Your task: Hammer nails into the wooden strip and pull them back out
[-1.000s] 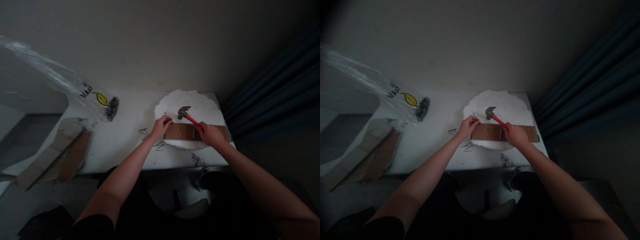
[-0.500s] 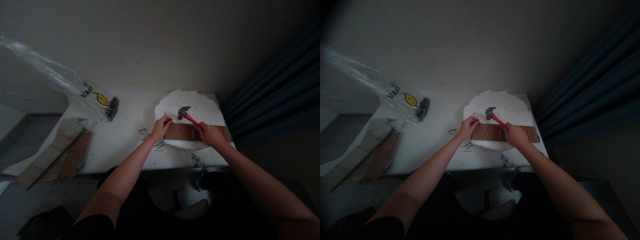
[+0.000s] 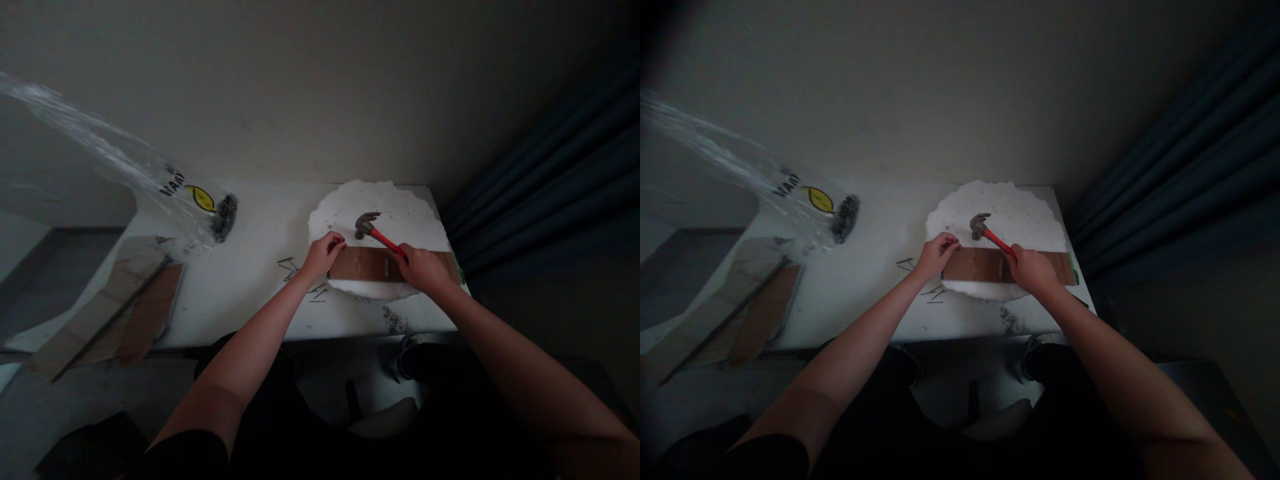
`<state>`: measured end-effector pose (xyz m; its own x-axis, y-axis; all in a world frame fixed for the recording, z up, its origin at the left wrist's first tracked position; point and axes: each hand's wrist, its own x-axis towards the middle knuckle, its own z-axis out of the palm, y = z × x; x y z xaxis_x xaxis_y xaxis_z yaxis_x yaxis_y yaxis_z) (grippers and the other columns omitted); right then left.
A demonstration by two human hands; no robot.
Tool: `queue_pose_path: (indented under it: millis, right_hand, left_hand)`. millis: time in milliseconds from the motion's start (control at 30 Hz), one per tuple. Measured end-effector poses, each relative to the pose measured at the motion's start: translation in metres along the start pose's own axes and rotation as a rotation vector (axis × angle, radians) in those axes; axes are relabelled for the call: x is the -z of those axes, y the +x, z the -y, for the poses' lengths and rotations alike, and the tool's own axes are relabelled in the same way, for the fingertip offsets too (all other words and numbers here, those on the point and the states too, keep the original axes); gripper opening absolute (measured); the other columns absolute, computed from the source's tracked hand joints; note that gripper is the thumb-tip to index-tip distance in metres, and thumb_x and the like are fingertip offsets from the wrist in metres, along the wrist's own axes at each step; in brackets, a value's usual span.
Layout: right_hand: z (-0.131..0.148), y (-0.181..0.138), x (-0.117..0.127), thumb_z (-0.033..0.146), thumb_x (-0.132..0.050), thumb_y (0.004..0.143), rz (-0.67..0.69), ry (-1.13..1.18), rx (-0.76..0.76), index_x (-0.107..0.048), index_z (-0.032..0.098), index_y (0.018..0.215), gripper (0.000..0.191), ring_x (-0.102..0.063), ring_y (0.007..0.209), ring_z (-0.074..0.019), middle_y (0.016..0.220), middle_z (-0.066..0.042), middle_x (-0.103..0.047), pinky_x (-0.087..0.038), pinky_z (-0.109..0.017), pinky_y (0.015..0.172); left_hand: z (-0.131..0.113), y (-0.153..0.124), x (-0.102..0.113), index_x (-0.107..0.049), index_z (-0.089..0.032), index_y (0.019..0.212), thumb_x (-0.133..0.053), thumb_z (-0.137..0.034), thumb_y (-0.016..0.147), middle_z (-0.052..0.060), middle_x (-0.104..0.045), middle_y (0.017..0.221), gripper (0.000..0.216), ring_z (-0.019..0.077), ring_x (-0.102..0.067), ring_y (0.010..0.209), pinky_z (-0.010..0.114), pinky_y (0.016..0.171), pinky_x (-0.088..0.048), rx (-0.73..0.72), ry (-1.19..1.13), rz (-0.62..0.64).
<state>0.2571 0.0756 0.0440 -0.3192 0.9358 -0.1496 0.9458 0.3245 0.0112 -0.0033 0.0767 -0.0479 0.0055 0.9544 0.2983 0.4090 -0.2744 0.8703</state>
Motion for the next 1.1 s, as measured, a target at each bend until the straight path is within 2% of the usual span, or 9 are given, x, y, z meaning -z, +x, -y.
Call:
queue_pose_path:
  millis: [200, 433, 733, 933, 1100]
  right_hand:
    - [0.0, -0.008, 0.012, 0.045, -0.032, 0.1, -0.07, 0.037, 0.017, -0.062, 0.021, 0.114, 0.041, -0.066, 0.078, -0.026, 0.09, -0.011, -0.072, -0.037, -0.031, 0.066]
    - [0.009, -0.028, 0.023, 0.044, -0.034, 0.099, -0.164, 0.167, 0.086, -0.062, 0.023, 0.119, 0.04, -0.064, 0.074, -0.0241, 0.086, -0.008, -0.072, -0.036, -0.03, 0.064]
    - [0.008, -0.032, 0.022, 0.043, -0.036, 0.099, -0.115, 0.172, 0.094, -0.063, 0.023, 0.117, 0.039, -0.065, 0.077, -0.0239, 0.089, -0.009, -0.072, -0.038, -0.031, 0.067]
    - [0.008, -0.034, 0.021, 0.044, -0.036, 0.099, -0.156, 0.174, 0.082, -0.063, 0.023, 0.12, 0.04, -0.065, 0.074, -0.0241, 0.087, -0.009, -0.072, -0.038, -0.031, 0.066]
    - [0.01, -0.034, 0.023, 0.044, -0.036, 0.099, -0.136, 0.176, 0.092, -0.062, 0.023, 0.12, 0.04, -0.065, 0.075, -0.0244, 0.088, -0.008, -0.073, -0.038, -0.032, 0.066]
  left_hand:
    - [-0.003, 0.001, 0.0, -0.062, -0.019, 0.094, -0.056, -0.028, 0.091, 0.003, -0.071, 0.087, 0.011, 0.0161, -0.068, 0.082, 0.029, 0.08, -0.051, -0.017, 0.031, 0.004]
    - [-0.004, 0.001, -0.002, -0.065, -0.02, 0.094, -0.057, -0.028, 0.091, 0.004, -0.073, 0.09, 0.012, 0.0177, -0.067, 0.082, 0.03, 0.079, -0.051, -0.018, 0.101, 0.0]
    - [-0.002, 0.002, -0.002, -0.065, -0.019, 0.092, -0.058, -0.031, 0.09, 0.005, -0.072, 0.087, 0.013, 0.0197, -0.066, 0.081, 0.031, 0.077, -0.05, -0.015, 0.174, -0.01]
    - [-0.002, 0.002, -0.001, -0.066, -0.02, 0.093, -0.057, -0.031, 0.091, 0.004, -0.073, 0.088, 0.014, 0.0188, -0.066, 0.08, 0.031, 0.076, -0.05, -0.018, 0.136, 0.003]
    - [-0.001, 0.002, -0.001, -0.064, -0.02, 0.088, -0.058, -0.033, 0.091, 0.004, -0.071, 0.082, 0.015, 0.018, -0.064, 0.075, 0.029, 0.07, -0.047, -0.024, 0.182, -0.014]
